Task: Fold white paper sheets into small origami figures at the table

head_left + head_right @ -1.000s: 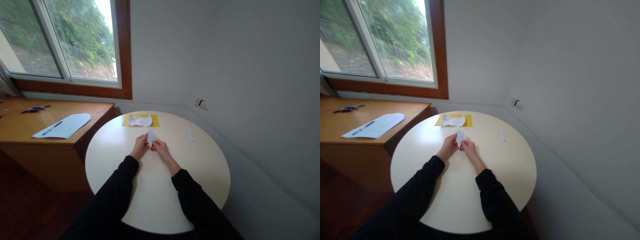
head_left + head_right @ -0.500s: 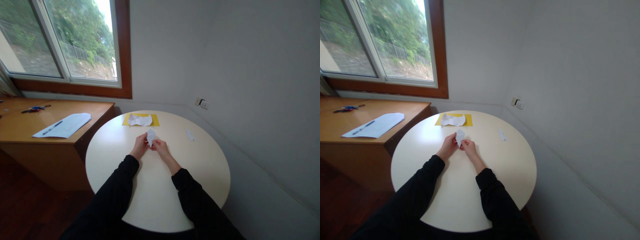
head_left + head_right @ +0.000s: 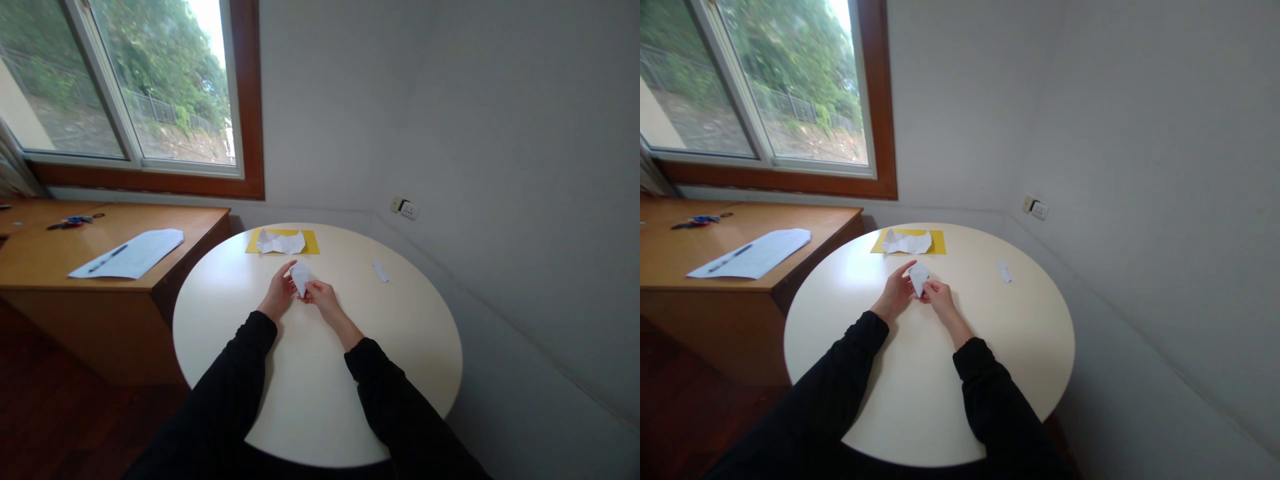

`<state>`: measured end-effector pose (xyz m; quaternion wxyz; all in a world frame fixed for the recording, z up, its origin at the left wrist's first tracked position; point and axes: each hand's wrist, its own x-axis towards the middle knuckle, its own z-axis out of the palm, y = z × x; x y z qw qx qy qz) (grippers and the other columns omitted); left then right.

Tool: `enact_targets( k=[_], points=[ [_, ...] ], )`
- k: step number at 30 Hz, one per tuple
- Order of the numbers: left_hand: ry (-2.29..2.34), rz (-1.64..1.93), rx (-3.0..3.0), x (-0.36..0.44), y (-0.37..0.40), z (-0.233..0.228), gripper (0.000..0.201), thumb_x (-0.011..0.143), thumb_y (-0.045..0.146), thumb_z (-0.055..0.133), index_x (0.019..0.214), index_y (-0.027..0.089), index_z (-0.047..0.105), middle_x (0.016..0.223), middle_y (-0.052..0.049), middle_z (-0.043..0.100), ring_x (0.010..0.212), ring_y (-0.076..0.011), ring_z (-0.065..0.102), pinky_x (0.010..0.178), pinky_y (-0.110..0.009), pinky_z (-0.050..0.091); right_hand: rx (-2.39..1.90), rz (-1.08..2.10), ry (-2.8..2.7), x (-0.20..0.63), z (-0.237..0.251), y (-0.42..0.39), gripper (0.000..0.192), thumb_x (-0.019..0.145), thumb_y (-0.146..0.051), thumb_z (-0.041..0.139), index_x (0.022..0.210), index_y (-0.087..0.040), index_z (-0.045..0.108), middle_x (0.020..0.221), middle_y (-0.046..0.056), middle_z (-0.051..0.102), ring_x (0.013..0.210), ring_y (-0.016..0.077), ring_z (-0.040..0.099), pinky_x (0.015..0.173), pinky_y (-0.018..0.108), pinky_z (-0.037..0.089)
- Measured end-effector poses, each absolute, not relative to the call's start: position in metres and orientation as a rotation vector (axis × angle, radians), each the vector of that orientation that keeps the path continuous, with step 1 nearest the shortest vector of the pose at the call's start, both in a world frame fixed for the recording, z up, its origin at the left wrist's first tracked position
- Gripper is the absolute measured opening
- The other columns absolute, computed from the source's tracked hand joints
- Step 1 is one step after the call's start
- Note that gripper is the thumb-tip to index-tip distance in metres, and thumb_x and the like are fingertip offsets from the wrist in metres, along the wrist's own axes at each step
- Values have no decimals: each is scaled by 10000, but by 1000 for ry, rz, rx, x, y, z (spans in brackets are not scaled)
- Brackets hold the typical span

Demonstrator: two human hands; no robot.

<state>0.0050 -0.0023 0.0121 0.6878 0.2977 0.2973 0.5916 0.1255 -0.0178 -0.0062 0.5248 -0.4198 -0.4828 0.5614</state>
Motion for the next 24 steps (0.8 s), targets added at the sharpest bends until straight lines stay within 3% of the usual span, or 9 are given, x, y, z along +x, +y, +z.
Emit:
enact_targets(
  k=[4,10,17,24],
  points=[
    [486,1237,711,0,-6,16,515,660,283,599,1155,209,482,848,-83,619,779,-240,625,611,-325,467,-913,1465,-1122,130,-2,-21,191,676,-312,617,725,-129,635,687,53,672,578,134,616,596,258,488],
    [431,1214,796,-3,-10,16,446,677,202,606,1111,177,500,960,-110,633,897,-232,611,735,-332,467,-804,1612,-1036,136,0,-21,169,736,-261,574,828,-135,639,759,63,686,602,127,619,627,251,495],
    [478,1237,817,-3,-6,12,398,713,210,614,1096,188,509,907,-68,636,701,-150,603,619,-266,461,-781,1656,-974,136,-3,-17,250,781,-376,554,845,-147,627,721,63,681,584,138,624,619,269,497],
    [452,1332,777,1,1,6,320,715,244,629,1007,170,522,761,-40,628,696,-176,619,661,-307,470,-748,1592,-966,137,-5,-17,247,709,-406,626,758,-182,535,633,23,657,586,152,633,608,273,470]
  ],
)
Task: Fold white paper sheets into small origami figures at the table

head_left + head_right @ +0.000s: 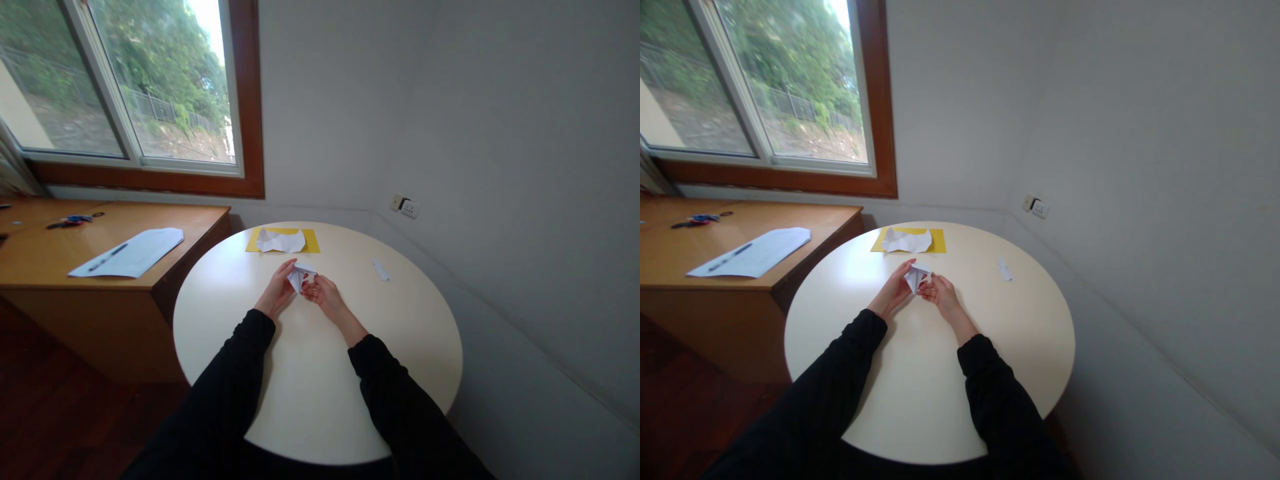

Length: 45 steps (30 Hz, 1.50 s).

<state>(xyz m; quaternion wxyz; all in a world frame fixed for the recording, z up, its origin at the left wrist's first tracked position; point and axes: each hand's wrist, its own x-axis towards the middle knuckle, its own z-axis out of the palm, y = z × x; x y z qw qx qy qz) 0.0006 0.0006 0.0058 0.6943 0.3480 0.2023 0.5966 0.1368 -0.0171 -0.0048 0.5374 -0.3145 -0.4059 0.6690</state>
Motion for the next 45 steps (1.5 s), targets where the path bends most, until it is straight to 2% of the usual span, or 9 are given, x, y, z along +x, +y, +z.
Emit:
enact_targets(
  k=[7,11,17,23,36,41,45],
  points=[
    [481,1286,694,2,-3,9,243,733,265,612,937,153,542,783,-61,639,697,-188,620,654,-317,476,-736,1450,-1006,134,-2,-22,270,649,-327,666,769,-202,459,627,-12,641,558,119,586,560,240,417],
    [451,1220,644,3,-4,9,160,778,254,548,878,130,565,758,-64,634,664,-169,608,660,-313,489,-822,1224,-1097,131,-4,-22,300,624,-298,667,836,-204,476,583,-37,619,499,97,532,518,223,387],
    [490,1138,637,5,-2,6,189,803,290,522,823,115,592,729,-77,645,620,-160,599,611,-281,496,-843,1042,-1187,130,-9,-17,339,612,-313,674,876,-193,498,527,-55,588,504,112,546,522,231,408],
    [524,1054,635,7,0,4,222,836,293,474,882,110,592,781,-96,663,682,-172,623,694,-304,514,-888,1011,-1190,131,-14,-12,285,610,-355,664,800,-173,555,536,-32,587,484,121,548,495,242,421],
    [576,1081,635,12,-4,10,237,838,257,453,924,86,594,782,-118,652,740,-206,633,760,-371,521,-886,986,-1100,137,-6,-15,224,613,-365,650,705,-172,580,464,-59,495,417,73,416,429,214,341],
    [537,1059,645,12,1,5,242,812,279,500,919,86,601,787,-118,648,762,-218,629,749,-363,516,-877,1026,-1112,135,-3,-19,293,582,-395,671,760,-184,573,450,-71,489,435,102,482,459,246,425],
    [528,1058,632,12,4,3,195,793,246,530,889,91,601,759,-101,648,753,-199,626,747,-330,507,-888,1026,-1104,135,-5,-17,306,552,-383,685,751,-180,571,473,-64,514,446,103,502,466,240,428]
  ],
)
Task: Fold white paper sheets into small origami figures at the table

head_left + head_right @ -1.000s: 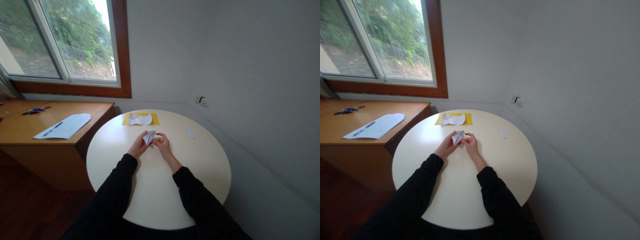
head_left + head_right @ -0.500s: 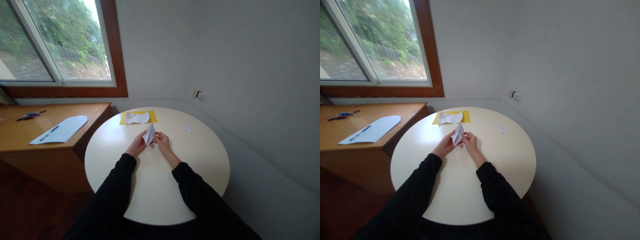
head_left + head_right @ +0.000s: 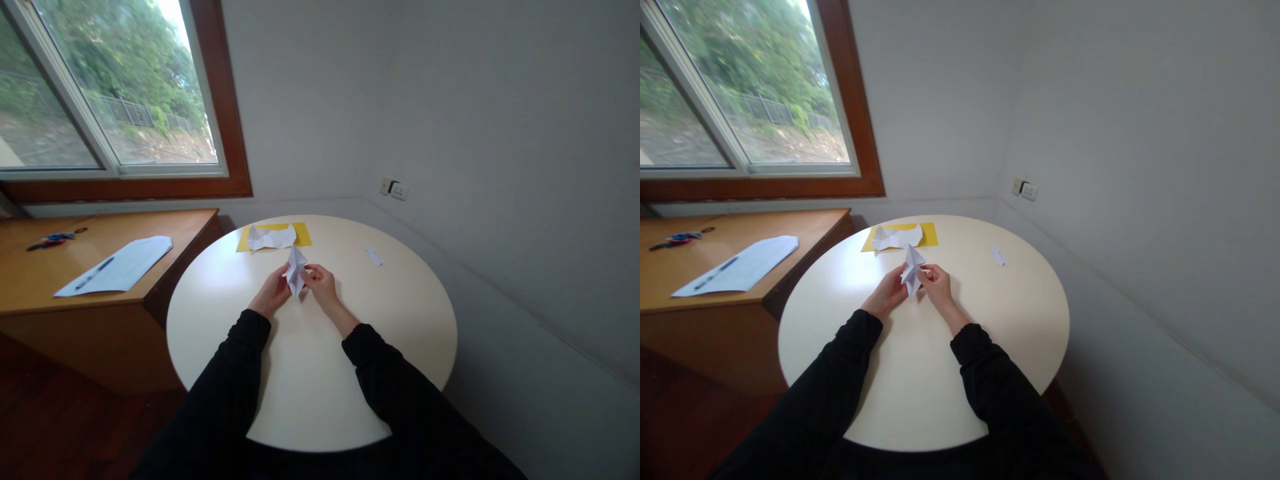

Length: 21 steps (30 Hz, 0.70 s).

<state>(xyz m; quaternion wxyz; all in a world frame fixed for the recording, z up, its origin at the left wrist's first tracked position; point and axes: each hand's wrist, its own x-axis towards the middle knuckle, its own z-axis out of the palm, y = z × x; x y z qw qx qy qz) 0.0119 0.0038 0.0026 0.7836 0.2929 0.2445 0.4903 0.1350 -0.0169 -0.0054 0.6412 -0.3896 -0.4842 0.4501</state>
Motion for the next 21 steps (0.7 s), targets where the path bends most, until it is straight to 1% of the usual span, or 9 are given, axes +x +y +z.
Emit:
enact_targets(
  k=[4,8,11,15,21],
  points=[
    [551,1021,677,10,3,1,142,757,166,551,870,95,601,765,-99,652,720,-184,623,727,-306,495,-905,1017,-1089,136,-9,-13,264,567,-376,667,705,-171,573,482,-48,524,443,101,484,451,234,391],
    [596,1050,708,8,4,0,125,714,122,572,831,93,603,737,-95,650,626,-151,599,659,-266,481,-920,995,-1081,137,-11,-12,228,567,-338,657,685,-161,574,469,-59,494,427,77,419,443,218,327],
    [625,1074,677,5,6,0,118,693,103,575,810,99,596,717,-84,648,618,-146,589,637,-262,474,-942,1009,-1055,137,-9,-13,230,556,-325,657,691,-161,570,461,-66,488,422,71,390,441,215,298],
    [589,1099,662,2,9,-2,110,687,106,591,797,113,580,680,-53,632,627,-133,582,665,-258,475,-951,1042,-996,137,-5,-14,228,533,-305,657,683,-168,553,480,-62,514,433,75,402,451,217,302],
    [562,1099,659,0,11,-6,107,692,122,594,797,129,577,707,-66,639,684,-161,600,737,-305,479,-971,1055,-950,138,-2,-16,205,538,-297,644,664,-174,539,490,-61,521,441,75,407,460,218,307]
  ],
)
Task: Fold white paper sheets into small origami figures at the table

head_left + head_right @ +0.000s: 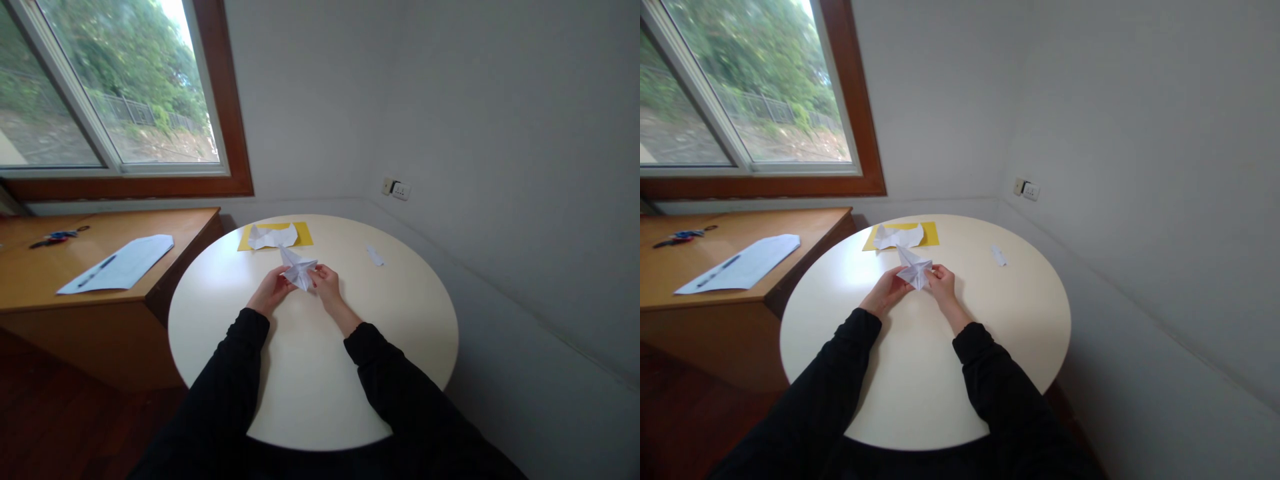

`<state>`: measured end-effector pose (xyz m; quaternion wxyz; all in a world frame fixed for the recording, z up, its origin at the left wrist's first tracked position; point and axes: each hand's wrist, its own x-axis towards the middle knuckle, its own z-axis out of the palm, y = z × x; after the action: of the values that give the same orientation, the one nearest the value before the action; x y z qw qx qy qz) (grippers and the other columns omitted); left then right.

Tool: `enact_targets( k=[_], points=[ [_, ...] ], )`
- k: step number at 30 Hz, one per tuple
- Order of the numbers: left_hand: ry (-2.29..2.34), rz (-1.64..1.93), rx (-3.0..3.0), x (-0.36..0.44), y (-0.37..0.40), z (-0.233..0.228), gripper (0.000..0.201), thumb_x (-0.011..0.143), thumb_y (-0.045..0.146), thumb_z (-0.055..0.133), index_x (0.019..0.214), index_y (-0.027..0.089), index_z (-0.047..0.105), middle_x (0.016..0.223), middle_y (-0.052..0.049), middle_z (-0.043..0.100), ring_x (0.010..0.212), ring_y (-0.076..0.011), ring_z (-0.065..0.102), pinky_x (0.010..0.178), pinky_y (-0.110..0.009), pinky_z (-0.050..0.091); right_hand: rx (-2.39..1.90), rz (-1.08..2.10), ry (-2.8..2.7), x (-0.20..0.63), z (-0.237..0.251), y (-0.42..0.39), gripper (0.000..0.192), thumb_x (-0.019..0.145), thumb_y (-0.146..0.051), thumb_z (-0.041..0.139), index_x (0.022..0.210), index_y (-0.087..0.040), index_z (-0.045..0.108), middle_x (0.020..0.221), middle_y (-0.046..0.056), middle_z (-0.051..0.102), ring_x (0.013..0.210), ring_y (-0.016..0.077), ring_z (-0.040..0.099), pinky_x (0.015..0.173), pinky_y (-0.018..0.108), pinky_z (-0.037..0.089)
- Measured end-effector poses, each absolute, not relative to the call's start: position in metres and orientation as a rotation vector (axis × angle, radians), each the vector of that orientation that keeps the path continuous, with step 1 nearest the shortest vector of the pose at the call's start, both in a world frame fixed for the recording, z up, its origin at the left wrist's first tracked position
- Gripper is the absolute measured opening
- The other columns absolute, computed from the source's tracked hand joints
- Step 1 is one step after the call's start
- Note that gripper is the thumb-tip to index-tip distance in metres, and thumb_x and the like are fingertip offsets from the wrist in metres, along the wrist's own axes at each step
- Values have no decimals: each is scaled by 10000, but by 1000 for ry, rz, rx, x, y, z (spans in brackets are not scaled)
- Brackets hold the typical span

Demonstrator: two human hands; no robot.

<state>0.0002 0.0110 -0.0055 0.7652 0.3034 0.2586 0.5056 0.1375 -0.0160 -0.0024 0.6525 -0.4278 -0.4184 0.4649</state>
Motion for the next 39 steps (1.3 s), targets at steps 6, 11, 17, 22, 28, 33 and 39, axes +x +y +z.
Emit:
enact_targets(
  k=[6,11,17,22,28,33,39],
  points=[
    [546,1094,650,0,10,-4,112,691,113,590,802,129,574,710,-65,645,679,-159,599,744,-311,478,-968,1063,-945,138,-2,-17,207,535,-296,644,663,-171,538,477,-64,506,435,74,400,453,217,303],
    [549,1099,648,0,10,-4,111,692,109,585,800,130,571,711,-65,645,679,-159,601,741,-307,478,-961,1053,-953,138,-4,-15,203,541,-302,638,660,-173,535,465,-67,492,429,72,388,443,214,295],
    [538,1104,670,0,11,-6,137,687,123,603,819,140,568,697,-58,643,672,-159,600,737,-312,481,-955,1047,-964,138,-5,-15,195,550,-304,636,658,-174,538,459,-71,477,429,73,381,444,215,295],
    [538,1095,676,-1,12,-7,108,692,123,593,798,138,578,684,-60,641,670,-157,597,737,-302,477,-966,1045,-965,138,-4,-15,188,556,-301,638,656,-176,539,451,-73,464,427,74,378,441,216,291],
    [554,1099,659,0,11,-4,89,685,109,588,770,133,579,669,-57,638,644,-146,587,714,-287,477,-947,1055,-968,139,-5,-15,190,563,-300,639,663,-174,537,453,-74,469,428,71,379,437,210,292],
    [555,1102,643,0,11,-4,98,682,116,595,778,128,580,691,-61,644,660,-146,590,714,-282,477,-945,1067,-946,139,-4,-14,193,546,-298,642,636,-177,520,440,-77,462,419,69,373,432,212,286],
    [571,1103,645,0,11,-3,92,670,118,601,760,116,588,676,-53,639,647,-133,580,694,-267,482,-935,1071,-947,139,-5,-13,200,543,-301,641,640,-171,524,437,-78,461,419,67,371,433,210,276]
  ],
)
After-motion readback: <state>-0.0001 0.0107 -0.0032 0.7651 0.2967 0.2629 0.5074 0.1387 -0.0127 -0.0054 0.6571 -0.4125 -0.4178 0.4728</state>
